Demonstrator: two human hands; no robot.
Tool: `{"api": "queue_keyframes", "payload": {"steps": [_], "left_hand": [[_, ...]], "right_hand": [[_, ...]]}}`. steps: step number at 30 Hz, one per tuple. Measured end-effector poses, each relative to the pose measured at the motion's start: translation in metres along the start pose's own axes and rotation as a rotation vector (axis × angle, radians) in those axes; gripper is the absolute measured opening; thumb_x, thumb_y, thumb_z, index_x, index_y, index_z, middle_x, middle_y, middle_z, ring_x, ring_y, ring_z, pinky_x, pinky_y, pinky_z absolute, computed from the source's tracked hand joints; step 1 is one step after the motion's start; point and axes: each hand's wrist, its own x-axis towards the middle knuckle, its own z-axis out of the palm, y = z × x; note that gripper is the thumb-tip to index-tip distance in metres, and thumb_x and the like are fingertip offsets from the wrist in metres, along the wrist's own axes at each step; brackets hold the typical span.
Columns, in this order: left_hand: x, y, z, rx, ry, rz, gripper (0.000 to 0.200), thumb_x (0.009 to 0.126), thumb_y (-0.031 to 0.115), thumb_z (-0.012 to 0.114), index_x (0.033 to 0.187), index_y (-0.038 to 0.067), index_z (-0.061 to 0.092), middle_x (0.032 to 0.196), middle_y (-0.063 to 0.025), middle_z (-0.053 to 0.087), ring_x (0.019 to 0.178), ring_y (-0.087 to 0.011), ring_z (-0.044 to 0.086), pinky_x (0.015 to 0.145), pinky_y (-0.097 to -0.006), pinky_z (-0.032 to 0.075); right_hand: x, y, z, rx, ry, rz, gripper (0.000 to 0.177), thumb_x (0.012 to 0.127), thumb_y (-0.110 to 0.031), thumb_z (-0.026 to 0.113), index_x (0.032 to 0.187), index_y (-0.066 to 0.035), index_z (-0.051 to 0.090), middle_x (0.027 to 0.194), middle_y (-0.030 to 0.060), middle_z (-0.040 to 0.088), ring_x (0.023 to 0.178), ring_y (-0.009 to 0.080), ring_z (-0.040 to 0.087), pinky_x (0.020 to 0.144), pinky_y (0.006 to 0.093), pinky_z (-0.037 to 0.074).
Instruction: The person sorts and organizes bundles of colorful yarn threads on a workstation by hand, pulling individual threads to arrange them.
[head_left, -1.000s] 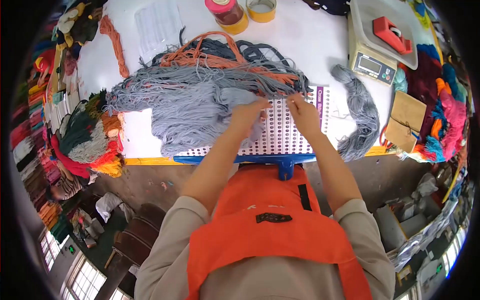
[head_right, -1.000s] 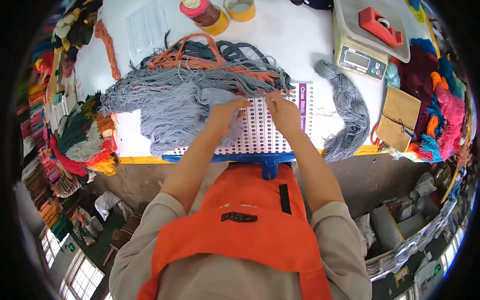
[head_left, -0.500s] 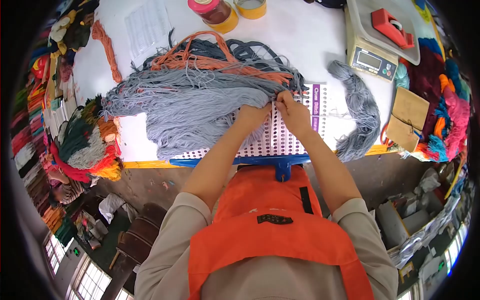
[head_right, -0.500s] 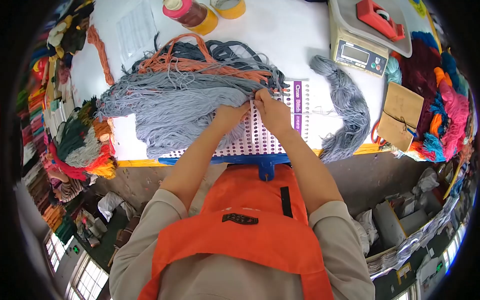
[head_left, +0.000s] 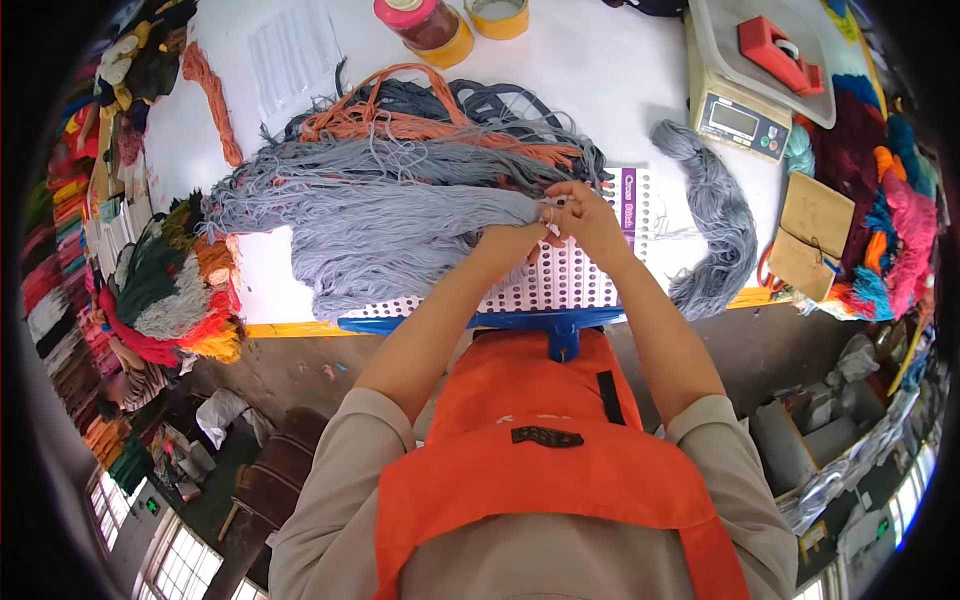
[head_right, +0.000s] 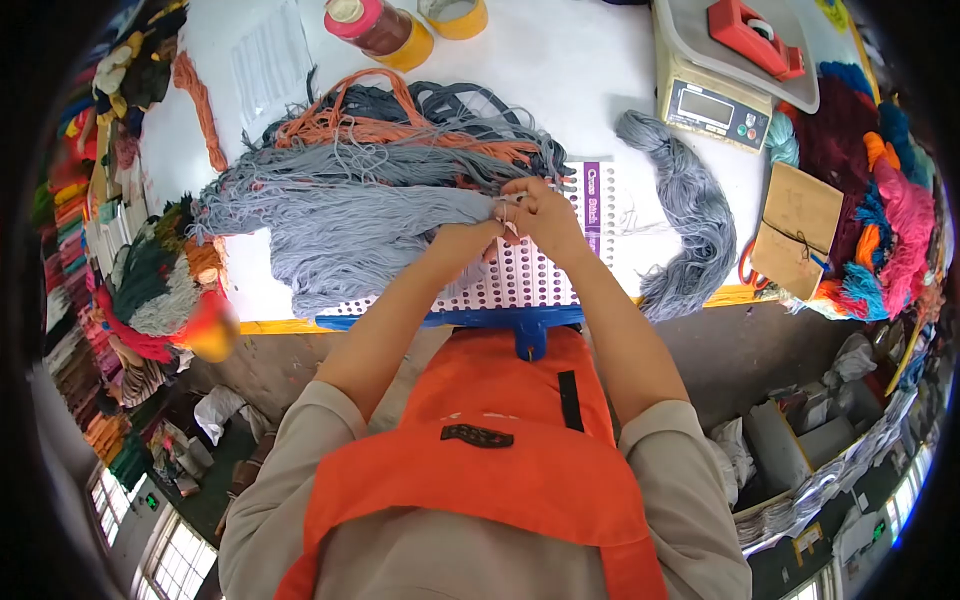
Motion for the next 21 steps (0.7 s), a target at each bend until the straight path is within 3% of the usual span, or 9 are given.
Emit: {"api": "queue_keyframes", "payload": {"steps": [2,3,6,8,11,13,16,17,21], "left_hand": [[-0.005,0.013,0.007,0.588,0.147,-0.018,0.041,0.090,0.040,0.061,0.110,0.004,0.069,0.085,-0.0048,0.071,0.061,-0.0104,0.058,0.061,-0.0236,0.046],[-0.002,0.004,0.001,0.586,0.149,-0.017,0.041,0.090,0.040,0.061,0.110,0.004,0.069,0.085,-0.0048,0.071,0.061,-0.0104,0.058,0.061,-0.0236,0.046],[0.008,-0.041,-0.042,0.986,0.775,0.629,0.044,0.089,0.046,0.062,0.100,0.004,0.069,0.085,-0.0074,0.069,0.071,-0.0121,0.062,0.064,-0.0269,0.049],[-0.041,0.031,-0.073,0.227,0.510,-0.138,0.030,0.092,0.033,0.059,0.091,0.004,0.067,0.075,-0.0056,0.064,0.069,-0.0143,0.060,0.058,-0.0321,0.046],[-0.088,0.045,-0.188,-0.308,0.317,0.390,0.023,0.091,0.028,0.061,0.079,0.008,0.060,0.068,-0.0015,0.056,0.055,-0.0106,0.047,0.052,-0.0257,0.040],[-0.110,0.067,-0.209,-0.605,0.653,0.512,0.020,0.093,0.024,0.059,0.081,0.008,0.059,0.067,-0.0018,0.055,0.056,-0.0088,0.046,0.052,-0.0239,0.039],[-0.133,0.086,-0.177,-0.396,0.901,0.474,0.017,0.095,0.022,0.059,0.090,0.006,0.062,0.074,-0.0036,0.061,0.055,-0.0076,0.045,0.052,-0.0228,0.039],[-0.132,0.075,-0.171,-0.297,0.741,0.562,0.028,0.095,0.025,0.061,0.110,0.002,0.064,0.087,-0.0073,0.069,0.059,-0.0088,0.048,0.058,-0.0234,0.043],[-0.121,0.064,-0.067,-0.443,0.251,0.417,0.050,0.099,0.030,0.056,0.135,-0.003,0.049,0.123,-0.0125,0.063,0.103,-0.0169,0.059,0.087,-0.0310,0.048]], "right_hand": [[0.001,0.000,-0.001,-0.095,-0.005,-0.009,0.032,0.084,-0.015,0.074,0.109,-0.002,0.060,0.073,0.0006,0.065,0.066,0.0054,0.056,0.063,0.0246,0.045],[0.002,0.001,-0.001,-0.180,-0.003,-0.018,0.030,0.083,-0.017,0.075,0.107,-0.003,0.061,0.074,0.0023,0.065,0.066,0.0084,0.058,0.064,0.0262,0.046],[0.004,0.008,0.007,-0.511,0.116,-0.208,0.029,0.081,-0.022,0.076,0.102,-0.008,0.063,0.075,0.0053,0.064,0.068,0.0161,0.061,0.065,0.0305,0.047],[0.005,0.008,0.012,-0.486,0.165,-0.188,0.027,0.079,-0.024,0.077,0.097,-0.010,0.064,0.077,0.0070,0.063,0.070,0.0220,0.062,0.066,0.0336,0.048],[0.006,0.003,0.014,-0.492,0.164,-0.111,0.028,0.079,-0.026,0.077,0.098,-0.010,0.064,0.081,0.0079,0.064,0.076,0.0263,0.064,0.069,0.0392,0.049],[0.004,-0.002,0.014,-0.515,0.134,-0.028,0.026,0.080,-0.025,0.076,0.097,-0.010,0.064,0.080,0.0075,0.064,0.075,0.0259,0.064,0.068,0.0393,0.049],[0.003,-0.004,0.016,-0.529,0.142,-0.042,0.024,0.080,-0.024,0.075,0.097,-0.010,0.063,0.078,0.0065,0.063,0.075,0.0255,0.063,0.067,0.0391,0.048],[0.001,-0.006,0.017,-0.540,0.136,-0.033,0.024,0.081,-0.023,0.075,0.097,-0.010,0.063,0.079,0.0063,0.063,0.076,0.0252,0.063,0.067,0.0388,0.048],[-0.008,-0.011,0.032,-0.274,0.253,-0.281,0.025,0.083,-0.019,0.072,0.102,-0.004,0.063,0.090,0.0076,0.065,0.079,0.0207,0.062,0.074,0.0339,0.050]]}}
